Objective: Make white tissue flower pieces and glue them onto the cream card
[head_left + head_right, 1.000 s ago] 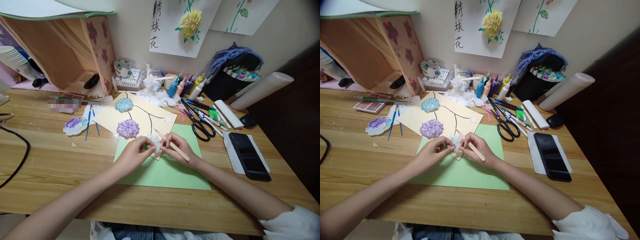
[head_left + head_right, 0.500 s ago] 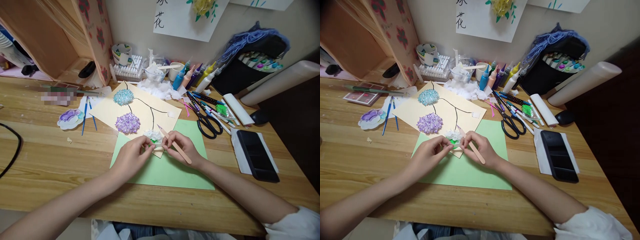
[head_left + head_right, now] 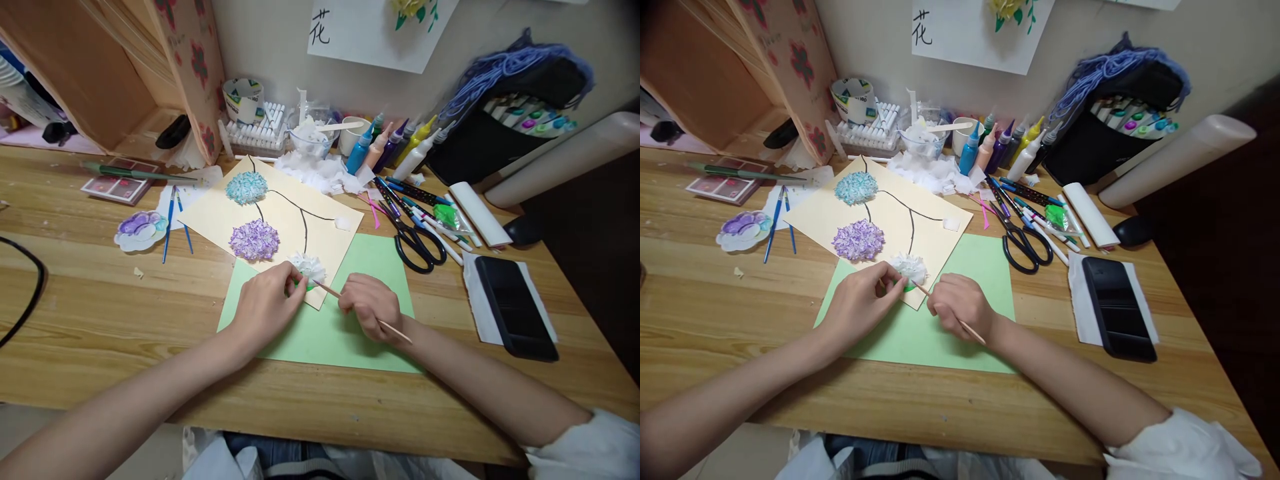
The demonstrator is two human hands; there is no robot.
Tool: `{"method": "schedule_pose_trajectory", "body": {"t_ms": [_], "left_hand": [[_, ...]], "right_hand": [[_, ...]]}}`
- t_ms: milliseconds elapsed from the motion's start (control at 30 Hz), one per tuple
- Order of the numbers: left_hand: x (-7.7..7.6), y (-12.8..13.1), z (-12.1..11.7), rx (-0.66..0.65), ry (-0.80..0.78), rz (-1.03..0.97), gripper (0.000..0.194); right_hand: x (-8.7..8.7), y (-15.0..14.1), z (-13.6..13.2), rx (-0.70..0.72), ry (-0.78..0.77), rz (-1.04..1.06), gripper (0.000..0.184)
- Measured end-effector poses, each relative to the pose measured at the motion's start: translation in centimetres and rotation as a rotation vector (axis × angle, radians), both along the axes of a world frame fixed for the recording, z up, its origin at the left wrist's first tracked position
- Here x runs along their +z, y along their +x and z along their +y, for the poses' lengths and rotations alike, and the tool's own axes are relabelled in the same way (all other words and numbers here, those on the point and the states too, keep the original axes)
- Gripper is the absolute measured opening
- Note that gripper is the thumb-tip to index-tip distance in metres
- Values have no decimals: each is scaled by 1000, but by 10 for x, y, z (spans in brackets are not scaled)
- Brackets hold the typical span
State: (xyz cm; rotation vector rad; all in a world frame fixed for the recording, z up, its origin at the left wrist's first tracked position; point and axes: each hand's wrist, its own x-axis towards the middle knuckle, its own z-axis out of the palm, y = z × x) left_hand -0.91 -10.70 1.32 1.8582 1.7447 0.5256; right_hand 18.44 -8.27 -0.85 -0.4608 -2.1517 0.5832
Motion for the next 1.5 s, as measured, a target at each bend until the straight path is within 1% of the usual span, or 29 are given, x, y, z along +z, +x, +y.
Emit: {"method": "schedule_pose_trajectory", "body": {"t_ms": [167, 300, 467, 533, 667, 733, 833, 933, 1000, 1067, 1133, 1200, 1233, 1300, 1333, 1367, 1433, 1500], "left_hand": [[-2, 0, 0, -14, 9, 11, 17], [-3, -1, 0, -10, 16, 14, 17], [-1, -2, -1, 4, -16, 62, 22], [1, -3, -2, 4, -28, 87, 24], [1, -3, -3, -10, -30, 119, 25], [1, -3, -3, -12, -30, 129, 24], [0, -3, -3, -8, -21, 131, 22], [-2, -4, -4, -10, -9, 134, 21], [-2, -4, -4, -13, -6, 143, 21], [-1, -4, -5, -13, -7, 146, 20], [-1, -4, -5, -14, -12, 131, 20], [0, -5, -5, -11, -20, 101, 19], [0, -6, -5, -6, -22, 84, 19], [0, -7, -5, 4, -20, 52, 19], [0, -8, -5, 9, -15, 36, 20], [0, -9, -5, 12, -11, 18, 20], [0, -10, -5, 16, -4, -22, 20], [0, -10, -5, 23, 3, -60, 20]], "right_hand": [[1, -3, 0, -55, -74, -66, 32], [1, -4, 0, -78, -109, -97, 34], [0, -4, -2, -105, -162, -89, 37], [1, -6, -2, -138, -249, -58, 38], [11, -15, 5, -290, -623, -14, 45], [18, -22, 13, -356, -762, 19, 48], [22, -27, 24, -376, -860, 49, 52], [22, -24, 26, -326, -893, 82, 53], [21, -19, 22, -298, -881, 112, 53], [22, -13, 18, -282, -826, 127, 52], [24, -7, 19, -300, -716, 133, 52], [27, -1, 27, -371, -578, 114, 48], [28, 2, 33, -427, -507, 84, 42], [27, 8, 50, -530, -377, -28, 25], [26, 10, 58, -551, -321, -106, 16], [23, 12, 66, -542, -280, -176, 12], [15, 15, 80, -518, -223, -288, 14], [7, 14, 87, -534, -162, -370, 9]]}}
